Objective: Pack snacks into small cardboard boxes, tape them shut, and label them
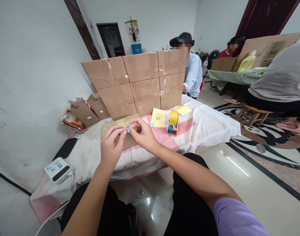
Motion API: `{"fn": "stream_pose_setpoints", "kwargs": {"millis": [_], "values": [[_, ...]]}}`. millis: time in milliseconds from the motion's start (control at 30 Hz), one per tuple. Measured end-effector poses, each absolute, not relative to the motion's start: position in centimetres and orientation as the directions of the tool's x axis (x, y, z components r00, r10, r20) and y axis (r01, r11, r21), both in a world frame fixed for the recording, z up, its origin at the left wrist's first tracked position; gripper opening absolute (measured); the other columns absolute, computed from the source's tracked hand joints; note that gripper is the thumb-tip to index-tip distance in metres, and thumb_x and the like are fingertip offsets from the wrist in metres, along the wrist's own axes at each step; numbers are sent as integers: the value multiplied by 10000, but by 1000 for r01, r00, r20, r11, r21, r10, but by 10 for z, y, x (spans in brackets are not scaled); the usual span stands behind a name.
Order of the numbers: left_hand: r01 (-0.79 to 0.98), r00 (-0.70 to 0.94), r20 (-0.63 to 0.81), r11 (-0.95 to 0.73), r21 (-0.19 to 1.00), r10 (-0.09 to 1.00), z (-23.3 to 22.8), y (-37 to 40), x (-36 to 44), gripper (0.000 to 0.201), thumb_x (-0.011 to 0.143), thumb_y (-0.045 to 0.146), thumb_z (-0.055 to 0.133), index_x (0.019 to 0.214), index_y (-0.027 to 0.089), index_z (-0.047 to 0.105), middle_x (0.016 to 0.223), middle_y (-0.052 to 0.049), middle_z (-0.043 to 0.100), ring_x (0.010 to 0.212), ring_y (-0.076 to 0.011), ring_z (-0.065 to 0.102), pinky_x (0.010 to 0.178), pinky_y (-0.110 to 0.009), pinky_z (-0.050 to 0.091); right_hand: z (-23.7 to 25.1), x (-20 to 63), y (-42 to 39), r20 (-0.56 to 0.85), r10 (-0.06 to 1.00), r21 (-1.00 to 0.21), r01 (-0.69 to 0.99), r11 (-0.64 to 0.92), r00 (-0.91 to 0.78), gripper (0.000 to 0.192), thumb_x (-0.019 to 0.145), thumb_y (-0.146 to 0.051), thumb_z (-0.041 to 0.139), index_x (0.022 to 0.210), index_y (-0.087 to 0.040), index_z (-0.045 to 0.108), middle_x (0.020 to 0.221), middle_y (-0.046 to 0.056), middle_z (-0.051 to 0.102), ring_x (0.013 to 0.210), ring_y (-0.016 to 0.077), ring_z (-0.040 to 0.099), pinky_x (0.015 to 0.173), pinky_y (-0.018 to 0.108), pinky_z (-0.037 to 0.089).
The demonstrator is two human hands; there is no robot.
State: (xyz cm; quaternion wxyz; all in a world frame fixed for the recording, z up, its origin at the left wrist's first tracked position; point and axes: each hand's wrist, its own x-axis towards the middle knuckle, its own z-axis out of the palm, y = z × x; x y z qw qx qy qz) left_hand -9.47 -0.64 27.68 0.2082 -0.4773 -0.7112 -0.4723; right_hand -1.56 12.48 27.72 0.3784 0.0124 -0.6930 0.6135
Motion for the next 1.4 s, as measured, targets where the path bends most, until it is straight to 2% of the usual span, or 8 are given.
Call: {"fn": "stream_pose_setpoints", "kwargs": {"millis": [167,300,400,567,700,867,1067,1400], "values": [[869,-459,728,88,487,508,275,-6,-95,200,969,319,533,981,236,715,944,-31,742,895,-184,678,824,-294,496,279,-15,128,524,455,-849,-481,218,-720,223,845,-330,648,1014,-228,544,762,-27,619,684,132,579,654,272,437],[765,-608,654,113,634,450,270,-4,-98,217,945,380,574,942,222,723,893,-21,749,769,-158,659,700,-262,475,274,-19,134,507,453,-861,-450,235,-733,217,807,-294,660,986,-222,562,718,-46,607,644,120,556,617,253,414],[699,-659,598,77,711,456,268,-2,-101,219,930,386,589,930,211,721,880,-24,748,771,-156,656,664,-248,462,272,-21,138,429,410,-902,-404,150,-805,183,794,-312,666,921,-209,584,654,-53,616,590,111,550,602,247,427],[810,-538,669,94,579,513,270,-3,-101,209,955,354,560,935,228,725,882,-18,740,805,-161,662,747,-262,478,274,-20,139,354,383,-933,-350,84,-853,309,822,-472,675,751,-178,613,670,-7,665,561,106,574,585,247,457],[881,-435,723,90,464,537,272,-4,-98,218,976,304,519,961,232,725,935,-26,740,888,-173,672,818,-279,480,272,-22,139,337,428,-934,-356,39,-838,284,781,-433,716,732,-183,591,668,-15,656,536,105,583,564,246,469],[826,-532,689,123,550,492,270,-1,-96,196,934,328,580,923,227,747,876,-22,747,811,-165,666,768,-271,483,271,-24,138,316,437,-919,-386,-79,-842,213,772,-315,711,849,-205,546,623,-59,629,535,107,593,579,240,477],[574,-725,494,26,818,480,269,4,-97,203,855,385,674,870,204,764,822,-24,746,741,-156,643,667,-251,472,273,-21,134,338,448,-919,-394,-33,-827,193,810,-344,657,874,-202,543,602,-69,603,531,110,589,551,233,420],[375,-686,332,-77,924,647,278,-1,-100,206,837,376,655,808,178,704,580,10,642,460,-104,519,487,-226,438,272,-18,134,488,432,-872,-403,278,-758,215,838,-377,673,840,-201,550,622,-57,529,567,109,505,560,246,380]]}}
